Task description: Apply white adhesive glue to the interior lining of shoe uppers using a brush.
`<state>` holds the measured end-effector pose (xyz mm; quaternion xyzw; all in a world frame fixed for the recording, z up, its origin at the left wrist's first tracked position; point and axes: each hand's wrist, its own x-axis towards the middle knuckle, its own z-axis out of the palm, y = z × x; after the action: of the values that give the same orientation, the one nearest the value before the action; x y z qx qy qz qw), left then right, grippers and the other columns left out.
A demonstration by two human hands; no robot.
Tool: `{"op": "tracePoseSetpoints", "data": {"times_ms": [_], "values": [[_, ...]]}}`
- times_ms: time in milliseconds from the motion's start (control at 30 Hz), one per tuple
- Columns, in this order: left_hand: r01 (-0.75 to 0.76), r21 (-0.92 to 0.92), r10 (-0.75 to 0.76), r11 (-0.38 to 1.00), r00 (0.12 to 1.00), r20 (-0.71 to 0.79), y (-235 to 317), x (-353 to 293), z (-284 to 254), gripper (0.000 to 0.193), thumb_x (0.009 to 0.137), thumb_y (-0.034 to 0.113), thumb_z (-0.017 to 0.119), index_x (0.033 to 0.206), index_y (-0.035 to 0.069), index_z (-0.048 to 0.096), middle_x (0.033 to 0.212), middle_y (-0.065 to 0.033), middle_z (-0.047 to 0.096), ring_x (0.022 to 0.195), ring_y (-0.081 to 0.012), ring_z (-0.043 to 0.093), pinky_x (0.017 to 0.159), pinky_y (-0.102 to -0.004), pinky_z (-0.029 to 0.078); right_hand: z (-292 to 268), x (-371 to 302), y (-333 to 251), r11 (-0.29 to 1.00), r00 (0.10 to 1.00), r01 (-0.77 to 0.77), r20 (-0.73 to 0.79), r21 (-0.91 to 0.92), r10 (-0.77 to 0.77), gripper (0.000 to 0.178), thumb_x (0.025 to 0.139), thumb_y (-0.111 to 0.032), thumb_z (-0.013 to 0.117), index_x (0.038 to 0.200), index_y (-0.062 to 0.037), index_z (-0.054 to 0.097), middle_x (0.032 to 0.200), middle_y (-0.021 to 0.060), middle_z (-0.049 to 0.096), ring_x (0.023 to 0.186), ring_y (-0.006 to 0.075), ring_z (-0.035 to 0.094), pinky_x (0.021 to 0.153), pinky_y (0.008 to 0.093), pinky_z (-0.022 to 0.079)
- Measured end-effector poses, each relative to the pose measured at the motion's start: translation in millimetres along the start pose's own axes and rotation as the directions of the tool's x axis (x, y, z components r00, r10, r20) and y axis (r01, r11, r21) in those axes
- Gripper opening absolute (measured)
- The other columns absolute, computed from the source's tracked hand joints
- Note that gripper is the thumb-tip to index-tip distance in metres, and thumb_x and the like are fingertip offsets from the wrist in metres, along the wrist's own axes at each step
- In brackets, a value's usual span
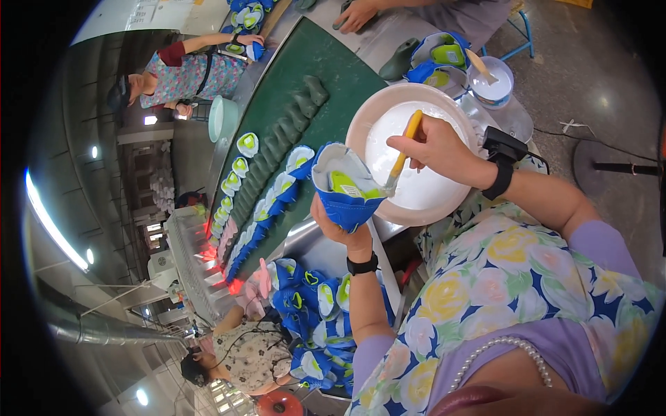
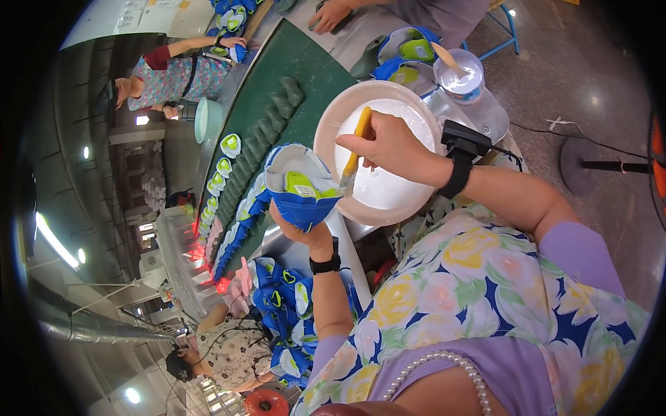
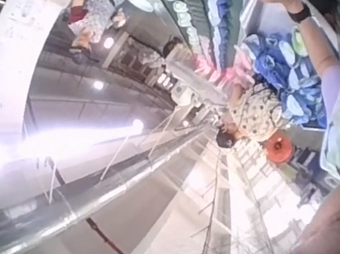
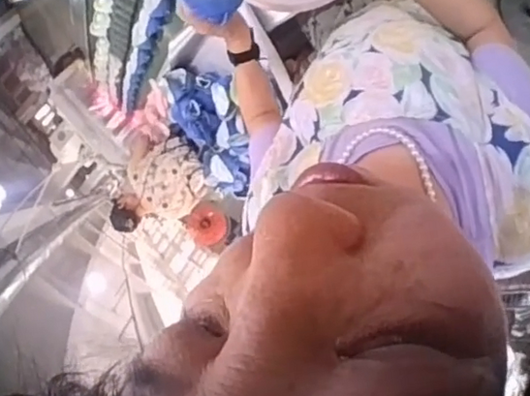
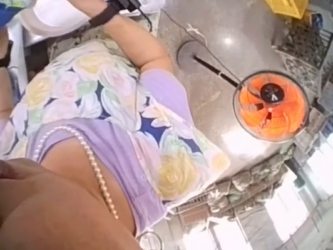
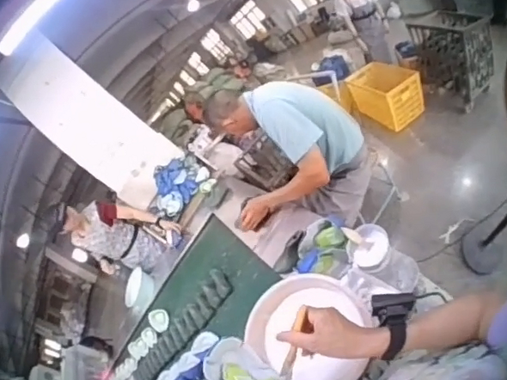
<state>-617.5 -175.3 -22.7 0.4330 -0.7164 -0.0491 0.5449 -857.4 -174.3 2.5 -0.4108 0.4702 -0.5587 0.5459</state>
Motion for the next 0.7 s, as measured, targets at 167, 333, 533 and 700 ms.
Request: {"op": "tracePoseSetpoints", "data": {"times_ms": [167,333,533,700], "values": [[0.317,-0.112,-0.302,0.942,0.944,0.132,4.3,10.0,-2.5,0.032,0.093,0.013,0.052,0.123,0.002,0.051,0.115,-0.0132,0.055,0.105,-0.0220,0.057,0.091,-0.0360,0.047,-10.1,8.2,10.2,0.983,0.982,0.185,0.021,0.006,-0.185,0.029,0.086,-0.026,0.070,0.087,0.0004,0.056,0.072,0.0059,0.064,0.059,0.0103,0.061,0.053,0.0220,0.046],[0.871,-0.354,-0.426,-0.340,0.194,0.884,-49.1,-24.7,-33.6,0.047,0.094,0.042,0.046,0.122,0.004,0.050,0.104,-0.0159,0.063,0.064,-0.0261,0.064,0.037,-0.0259,0.046,-21.8,3.9,-6.3,0.889,0.882,0.426,0.298,-0.170,-0.366,0.019,0.086,-0.015,0.069,0.098,-0.0042,0.059,0.093,0.0069,0.064,0.084,0.0154,0.063,0.072,0.0268,0.049],[0.786,-0.245,-0.579,-0.568,-0.170,0.797,52.6,-7.1,12.6,0.047,0.095,0.044,0.045,0.119,0.005,0.054,0.092,-0.0119,0.066,0.052,-0.0171,0.063,0.034,-0.0223,0.049,-4.4,4.6,-12.1,0.621,0.556,0.784,0.447,-0.002,-0.701,0.020,0.087,-0.022,0.067,0.097,-0.0071,0.060,0.090,0.0083,0.064,0.080,0.0286,0.062,0.070,0.0343,0.050],[0.639,-0.204,-0.263,-0.742,0.002,0.965,3.1,-29.8,-8.0,0.047,0.096,0.044,0.042,0.121,0.006,0.051,0.103,-0.0151,0.064,0.056,-0.0186,0.060,0.031,-0.0219,0.040,-5.0,14.7,-8.1,0.577,0.564,0.799,0.543,-0.169,-0.622,0.020,0.089,-0.025,0.063,0.094,-0.0069,0.059,0.088,0.0099,0.062,0.081,0.0307,0.061,0.071,0.0370,0.050]]}}
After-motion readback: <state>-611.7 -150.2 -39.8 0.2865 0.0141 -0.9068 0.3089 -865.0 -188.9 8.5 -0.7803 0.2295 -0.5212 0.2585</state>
